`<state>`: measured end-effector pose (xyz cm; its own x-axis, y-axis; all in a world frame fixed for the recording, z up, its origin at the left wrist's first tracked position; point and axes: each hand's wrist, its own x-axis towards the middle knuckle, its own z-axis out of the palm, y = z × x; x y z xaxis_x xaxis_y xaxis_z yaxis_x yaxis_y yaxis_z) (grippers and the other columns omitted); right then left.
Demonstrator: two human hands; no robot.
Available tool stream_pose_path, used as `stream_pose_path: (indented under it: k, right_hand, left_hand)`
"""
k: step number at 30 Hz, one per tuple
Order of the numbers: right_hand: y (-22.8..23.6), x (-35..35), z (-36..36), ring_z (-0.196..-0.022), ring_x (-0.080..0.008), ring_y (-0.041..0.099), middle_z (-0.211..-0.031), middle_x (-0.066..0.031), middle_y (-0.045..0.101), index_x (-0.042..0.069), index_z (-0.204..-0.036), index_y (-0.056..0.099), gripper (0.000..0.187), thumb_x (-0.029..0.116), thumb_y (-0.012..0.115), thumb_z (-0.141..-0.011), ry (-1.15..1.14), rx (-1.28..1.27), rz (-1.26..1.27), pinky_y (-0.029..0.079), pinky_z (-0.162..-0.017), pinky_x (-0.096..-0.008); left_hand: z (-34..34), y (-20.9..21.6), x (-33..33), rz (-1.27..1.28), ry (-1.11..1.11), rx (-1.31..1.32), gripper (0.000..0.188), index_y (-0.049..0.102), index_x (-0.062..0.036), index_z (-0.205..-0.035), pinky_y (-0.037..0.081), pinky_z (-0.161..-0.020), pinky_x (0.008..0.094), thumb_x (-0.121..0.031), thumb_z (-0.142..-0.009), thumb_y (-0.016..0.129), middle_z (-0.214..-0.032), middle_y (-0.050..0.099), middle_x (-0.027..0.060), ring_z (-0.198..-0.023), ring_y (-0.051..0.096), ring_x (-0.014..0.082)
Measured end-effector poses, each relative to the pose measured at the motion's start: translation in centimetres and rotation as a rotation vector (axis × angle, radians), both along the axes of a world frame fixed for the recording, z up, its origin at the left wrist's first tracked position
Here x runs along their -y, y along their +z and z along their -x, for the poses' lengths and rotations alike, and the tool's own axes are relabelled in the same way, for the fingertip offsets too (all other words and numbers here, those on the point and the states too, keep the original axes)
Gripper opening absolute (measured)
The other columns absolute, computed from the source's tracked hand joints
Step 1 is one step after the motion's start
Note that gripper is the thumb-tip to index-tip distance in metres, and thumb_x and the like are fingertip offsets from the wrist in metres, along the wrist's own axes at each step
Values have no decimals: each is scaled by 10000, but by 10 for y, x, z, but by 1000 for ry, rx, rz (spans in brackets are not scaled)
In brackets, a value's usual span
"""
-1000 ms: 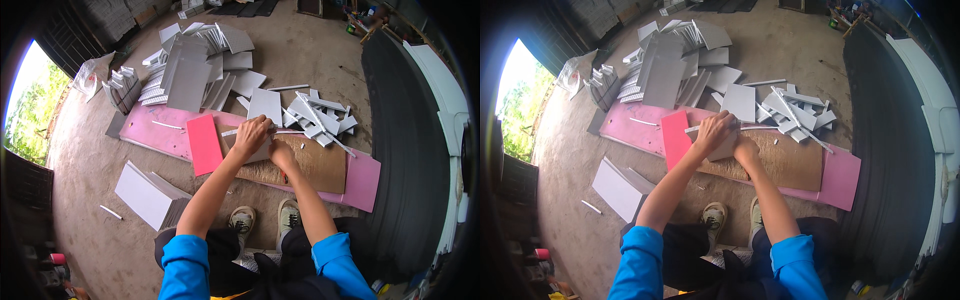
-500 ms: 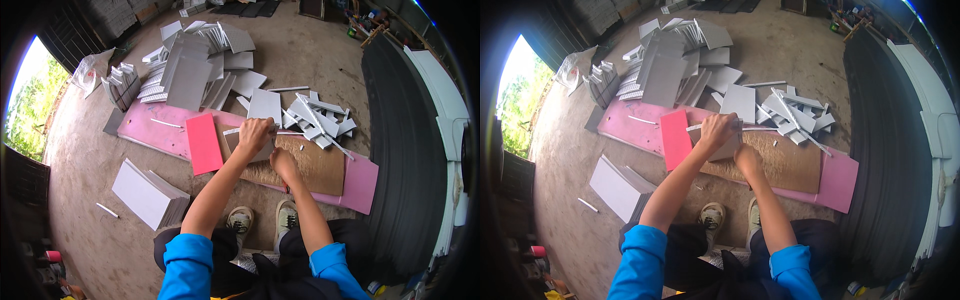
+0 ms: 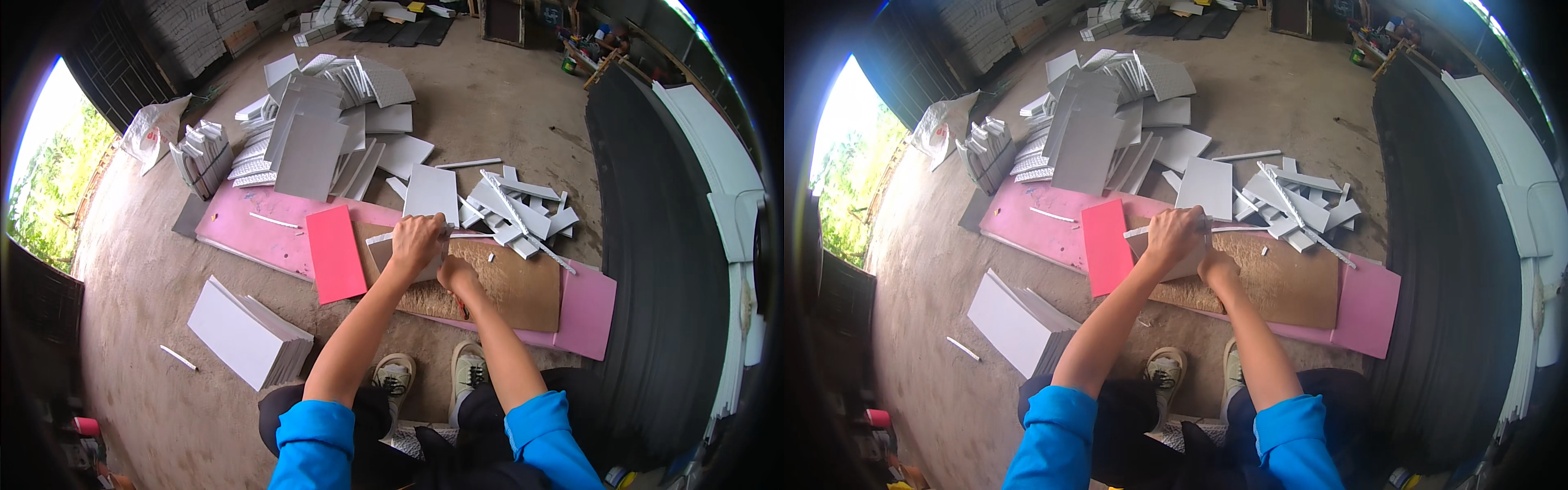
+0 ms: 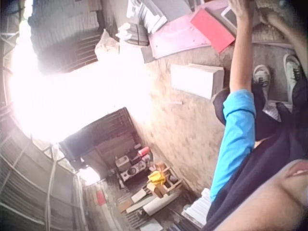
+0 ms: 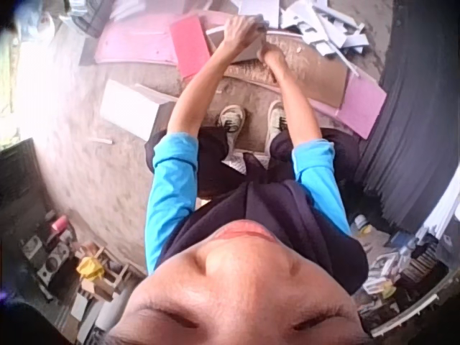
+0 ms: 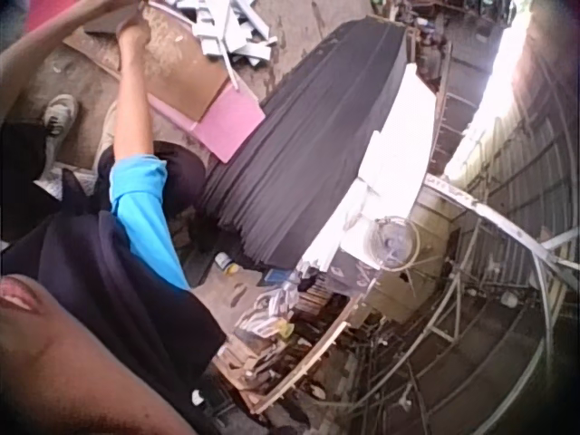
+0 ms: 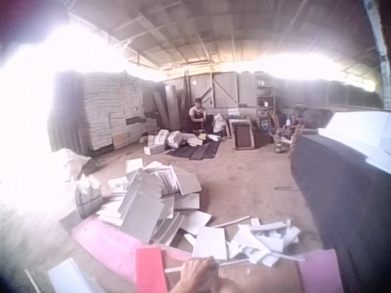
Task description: The person sits on the floor and repeatedly cuts white paper sheets using a red utility knife against a pink template. They align each sheet, cut along the edge, and place the trimmed pieces into a growing stack.
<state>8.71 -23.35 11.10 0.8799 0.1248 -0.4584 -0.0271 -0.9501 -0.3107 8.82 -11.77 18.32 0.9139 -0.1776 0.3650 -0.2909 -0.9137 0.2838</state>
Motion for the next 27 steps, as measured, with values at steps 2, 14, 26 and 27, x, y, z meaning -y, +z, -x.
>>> stream_pose_path:
  k: [2, 14, 26, 27]
  right_hand:
    - [6, 6, 12, -796, -325, 648, -786, -198, 652, -26, -940, 620, 324, 243, 456, -866, -22, 15, 0, 496, -764, -422]
    - [-53, 9, 25, -952, -385, 604, -988, -253, 621, -29, -968, 633, 297, 137, 468, -786, -81, -270, -123, 480, -816, -450]
    - [-49, 69, 9, -632, -224, 632, -669, -144, 609, -8, -814, 567, 282, 269, 529, -851, -460, 327, -435, 479, -572, -371]
    - [-38, 69, 0, -597, -211, 619, -647, -123, 595, 0, -820, 552, 253, 252, 561, -840, -351, 355, -510, 473, -548, -361]
  left_hand:
    - [3, 3, 1, -34, -49, 36, 130, 564, -89, -786, 487, -556, 391, -134, -672, 608, -663, 629, 104, -641, 630, 289]
    - [3, -2, -3, -99, -40, -53, 217, 573, -92, -808, 487, -580, 403, -254, -705, 673, -672, 632, 89, -671, 629, 293]
    - [-17, 22, -27, 86, -42, -173, 350, 615, -93, -863, 491, -613, 415, -360, -668, 730, -718, 641, 139, -711, 628, 321]
    - [-18, 22, -33, 155, -60, -160, 361, 622, -89, -877, 492, -618, 416, -365, -670, 730, -724, 641, 148, -713, 626, 327]
